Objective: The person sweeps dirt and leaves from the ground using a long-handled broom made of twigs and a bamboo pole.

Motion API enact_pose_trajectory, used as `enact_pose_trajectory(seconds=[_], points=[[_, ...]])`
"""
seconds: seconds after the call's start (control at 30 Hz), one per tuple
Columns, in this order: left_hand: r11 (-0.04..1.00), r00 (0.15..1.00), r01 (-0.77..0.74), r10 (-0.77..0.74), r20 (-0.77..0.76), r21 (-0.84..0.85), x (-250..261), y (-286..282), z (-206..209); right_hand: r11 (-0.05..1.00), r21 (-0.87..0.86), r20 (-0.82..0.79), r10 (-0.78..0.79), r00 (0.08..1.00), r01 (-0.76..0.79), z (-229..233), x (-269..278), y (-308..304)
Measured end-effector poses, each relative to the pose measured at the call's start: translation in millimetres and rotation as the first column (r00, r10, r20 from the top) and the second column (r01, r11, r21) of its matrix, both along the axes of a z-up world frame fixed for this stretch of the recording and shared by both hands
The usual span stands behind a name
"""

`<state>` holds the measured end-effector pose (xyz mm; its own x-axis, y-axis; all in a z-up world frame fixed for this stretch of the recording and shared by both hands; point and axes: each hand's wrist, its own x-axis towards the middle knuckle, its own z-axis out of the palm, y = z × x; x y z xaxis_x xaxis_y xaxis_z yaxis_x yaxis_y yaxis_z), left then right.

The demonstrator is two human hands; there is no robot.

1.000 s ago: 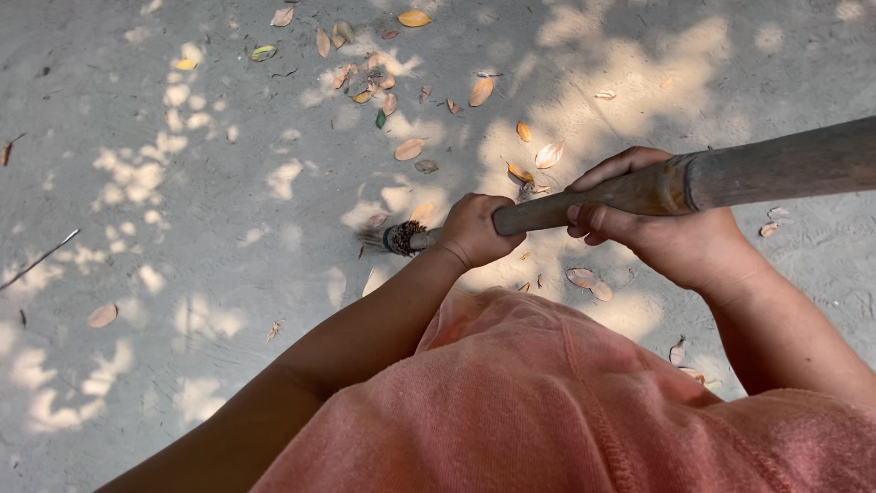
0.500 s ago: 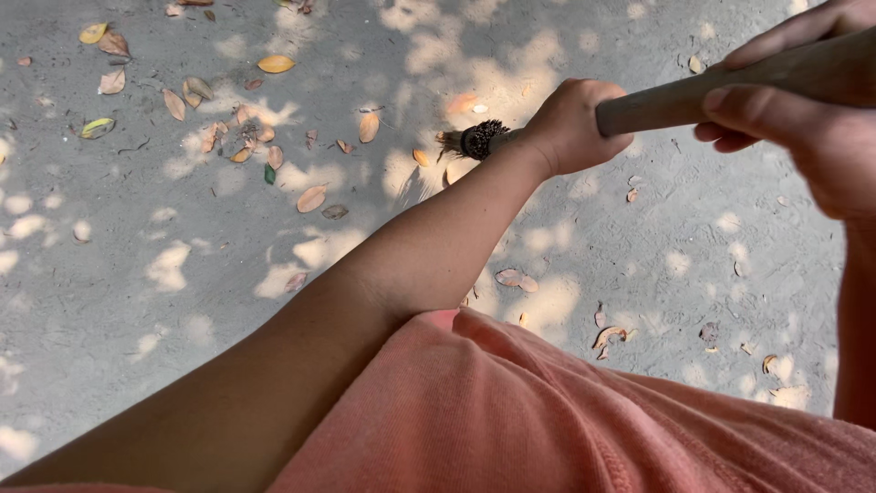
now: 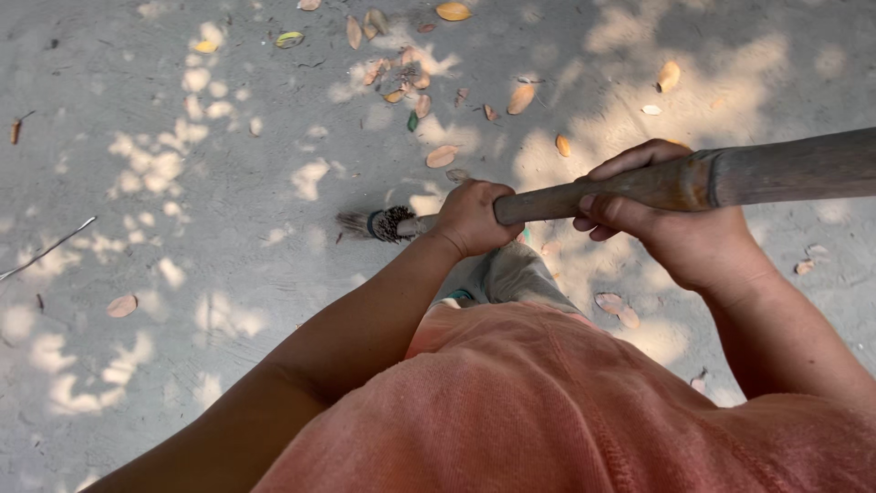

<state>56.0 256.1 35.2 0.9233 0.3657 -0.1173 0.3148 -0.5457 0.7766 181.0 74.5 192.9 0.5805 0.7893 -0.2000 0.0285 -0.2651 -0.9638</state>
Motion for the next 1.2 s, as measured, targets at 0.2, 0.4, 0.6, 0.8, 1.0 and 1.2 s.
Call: enact_pose_trajectory(seconds=[0.2, 0.4, 0.6, 0.8, 1.0, 1.2], points=[[0.996, 1.000, -0.007, 0.009, 0.025, -0.091, 107.7, -2.9, -32.7, 0.988, -0.058, 0.135, 0.147, 0.980, -0.140, 1.7, 98.4, 17.3], [0.951, 0.944, 0.279, -0.247, 0.221, -0.130, 313.0, -29.5, 4.8, 0.984, 0.104, 0.422, -0.173, 0.890, 0.142, 36.9, 215.5, -29.1], [0.962, 0.878, 0.273, -0.260, 0.402, 0.026, 397.2, -9.0, 57.4, 0.980, 0.128, 0.494, -0.194, 0.848, 0.149, 69.0, 289.0, -23.3], [0.994, 0.985, 0.105, -0.099, 0.143, -0.030, 307.8, 77.5, 48.1, 0.988, 0.131, 0.274, -0.114, 0.955, 0.081, 50.8, 266.2, 64.6], [0.981, 0.990, 0.116, -0.103, 0.093, -0.154, 307.0, 112.3, 5.5, 0.989, 0.027, 0.231, -0.150, 0.961, 0.148, 32.4, 263.2, 127.9], [0.911, 0.853, 0.387, -0.296, 0.429, -0.142, 404.9, 126.7, 28.7, 0.950, 0.075, 0.441, -0.304, 0.845, 0.303, 69.3, 279.4, 145.2]])
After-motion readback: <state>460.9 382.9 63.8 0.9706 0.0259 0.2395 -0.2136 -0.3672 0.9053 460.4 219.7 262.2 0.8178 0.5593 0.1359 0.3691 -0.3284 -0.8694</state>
